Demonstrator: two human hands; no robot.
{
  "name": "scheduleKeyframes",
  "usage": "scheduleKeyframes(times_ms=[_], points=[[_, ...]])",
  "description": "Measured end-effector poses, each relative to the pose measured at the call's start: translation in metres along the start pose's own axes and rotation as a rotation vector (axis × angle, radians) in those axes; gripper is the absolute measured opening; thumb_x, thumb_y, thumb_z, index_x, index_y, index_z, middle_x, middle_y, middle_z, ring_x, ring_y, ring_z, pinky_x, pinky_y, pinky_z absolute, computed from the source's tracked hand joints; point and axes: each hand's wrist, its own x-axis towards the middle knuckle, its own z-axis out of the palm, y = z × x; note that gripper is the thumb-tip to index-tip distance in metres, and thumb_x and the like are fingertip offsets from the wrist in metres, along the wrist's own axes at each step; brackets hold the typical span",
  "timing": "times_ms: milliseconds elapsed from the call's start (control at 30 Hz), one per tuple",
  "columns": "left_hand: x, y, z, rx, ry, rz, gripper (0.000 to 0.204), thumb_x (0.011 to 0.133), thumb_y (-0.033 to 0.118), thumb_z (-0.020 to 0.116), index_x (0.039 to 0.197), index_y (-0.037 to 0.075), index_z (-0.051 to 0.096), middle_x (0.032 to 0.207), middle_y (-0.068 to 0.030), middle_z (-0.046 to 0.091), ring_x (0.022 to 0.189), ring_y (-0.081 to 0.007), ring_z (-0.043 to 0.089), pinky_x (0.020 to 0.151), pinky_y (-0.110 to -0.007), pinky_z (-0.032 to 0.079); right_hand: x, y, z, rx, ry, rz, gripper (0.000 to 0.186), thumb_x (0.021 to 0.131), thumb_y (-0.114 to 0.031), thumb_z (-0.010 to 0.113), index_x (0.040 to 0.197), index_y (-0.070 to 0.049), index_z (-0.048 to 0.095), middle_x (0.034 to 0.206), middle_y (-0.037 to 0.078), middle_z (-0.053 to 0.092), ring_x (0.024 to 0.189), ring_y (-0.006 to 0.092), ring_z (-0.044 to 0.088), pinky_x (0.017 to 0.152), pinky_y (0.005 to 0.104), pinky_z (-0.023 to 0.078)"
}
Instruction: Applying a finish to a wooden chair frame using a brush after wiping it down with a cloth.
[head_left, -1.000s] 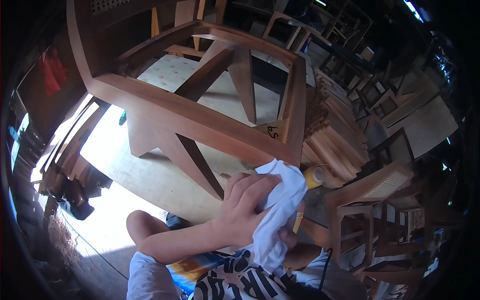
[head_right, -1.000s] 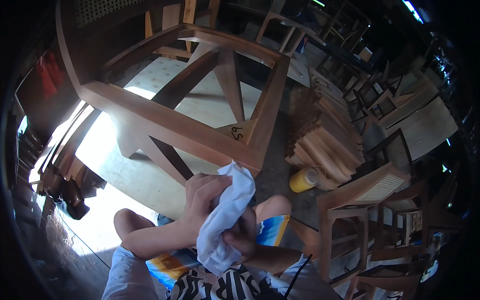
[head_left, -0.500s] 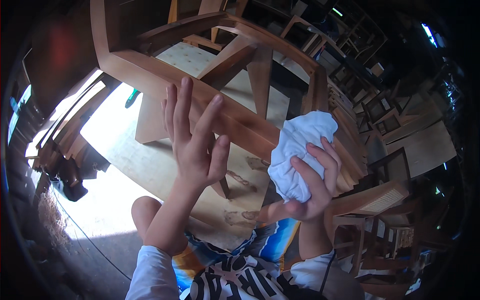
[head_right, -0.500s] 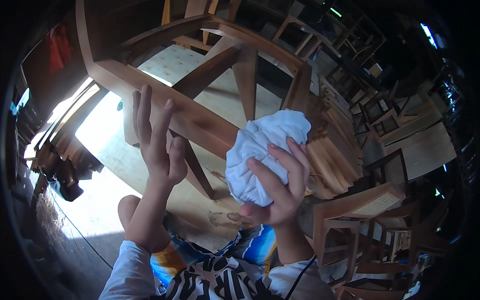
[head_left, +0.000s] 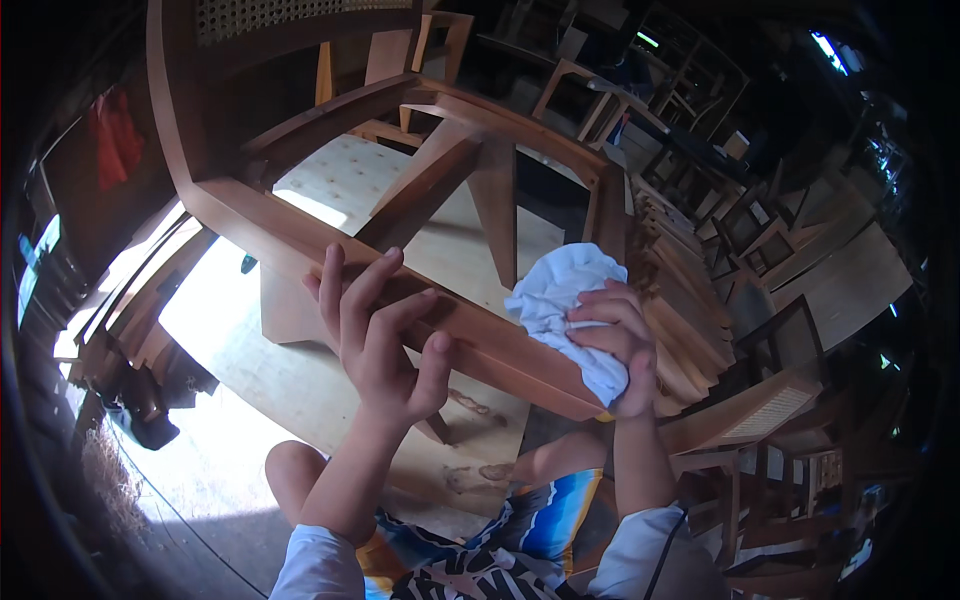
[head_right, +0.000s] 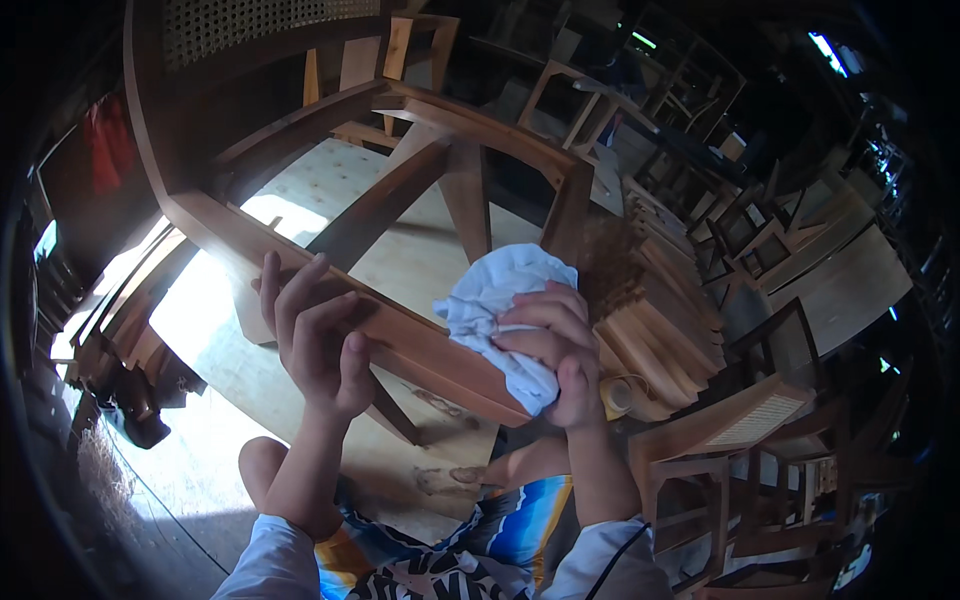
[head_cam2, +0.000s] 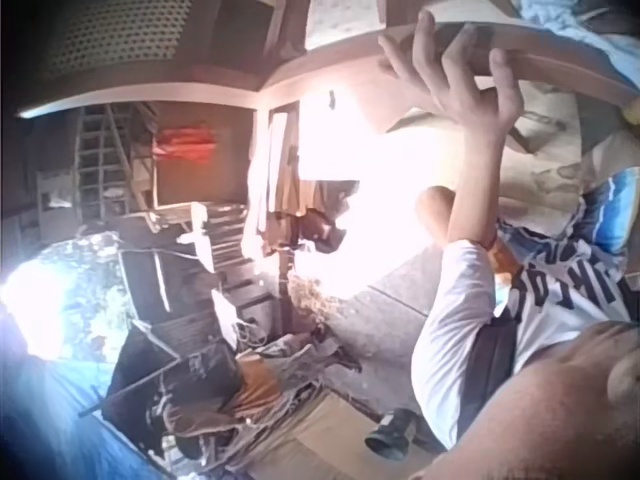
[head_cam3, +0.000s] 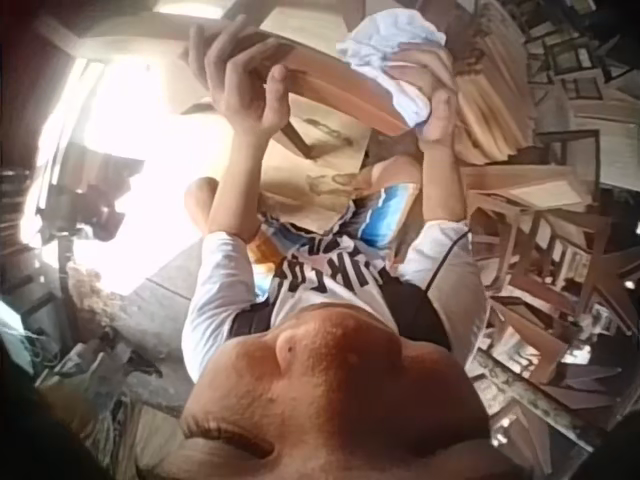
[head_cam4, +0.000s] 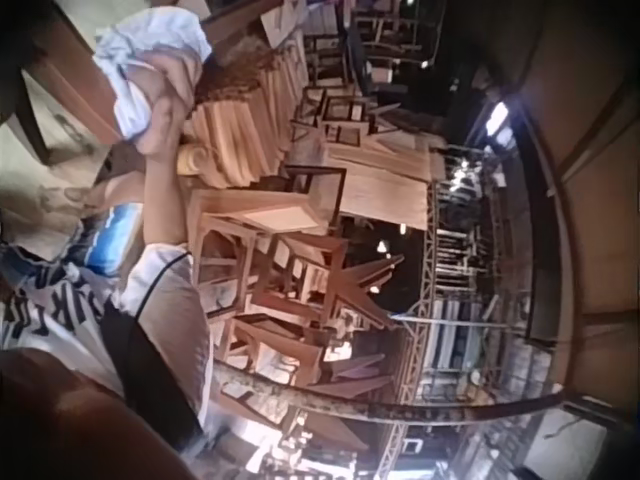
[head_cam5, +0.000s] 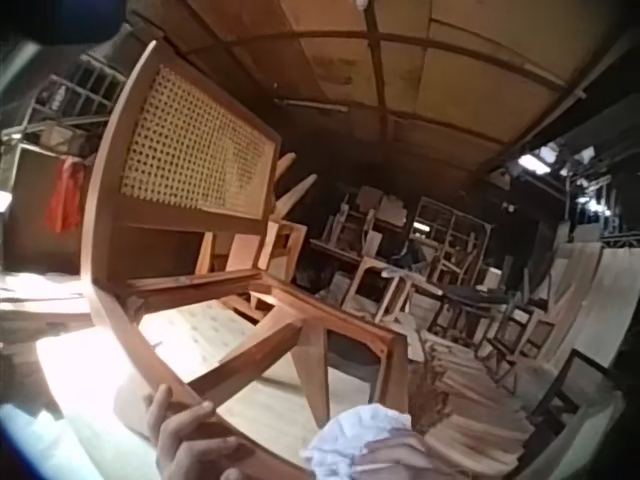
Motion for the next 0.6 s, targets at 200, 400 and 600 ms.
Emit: scheduleKeyframes(times_ms=[200,400,600], points=[[0.013,0.004,-0.001,0.051,-0.061,0.077,0.025,0.092,0.029,0.063,0.1,0.006,0.068,0.132,-0.0172,0.061,0.144,-0.0471,0.033,0.119,-0.06,0.016,0.041,0.129,-0.036,0.034,0.119,0.263,0.042,0.09,-0.024,0.042,0.097,0.005,0.071,0.11,0.018,0.067,0.118,0.0336,0.054,0.106,0.0418,0.035],[0.004,-0.001,0.0,0.083,0.013,0.068,0.027,0.092,0.031,0.061,0.097,0.006,0.068,0.121,-0.0156,0.065,0.143,-0.0452,0.036,0.119,-0.06,0.017,0.006,-0.014,0.008,-0.076,0.108,0.111,0.049,0.094,-0.037,0.038,0.084,-0.002,0.071,0.094,0.014,0.069,0.107,0.0338,0.06,0.107,0.0492,0.035],[0.013,0.004,-0.008,0.095,-0.028,0.073,0.022,0.091,0.026,0.061,0.096,0.006,0.07,0.112,-0.012,0.067,0.134,-0.0396,0.044,0.119,-0.058,0.02,0.028,0.055,-0.012,0.0,0.125,0.047,0.041,0.092,-0.026,0.039,0.087,0.001,0.07,0.099,0.015,0.07,0.108,0.0317,0.06,0.103,0.0447,0.038]])
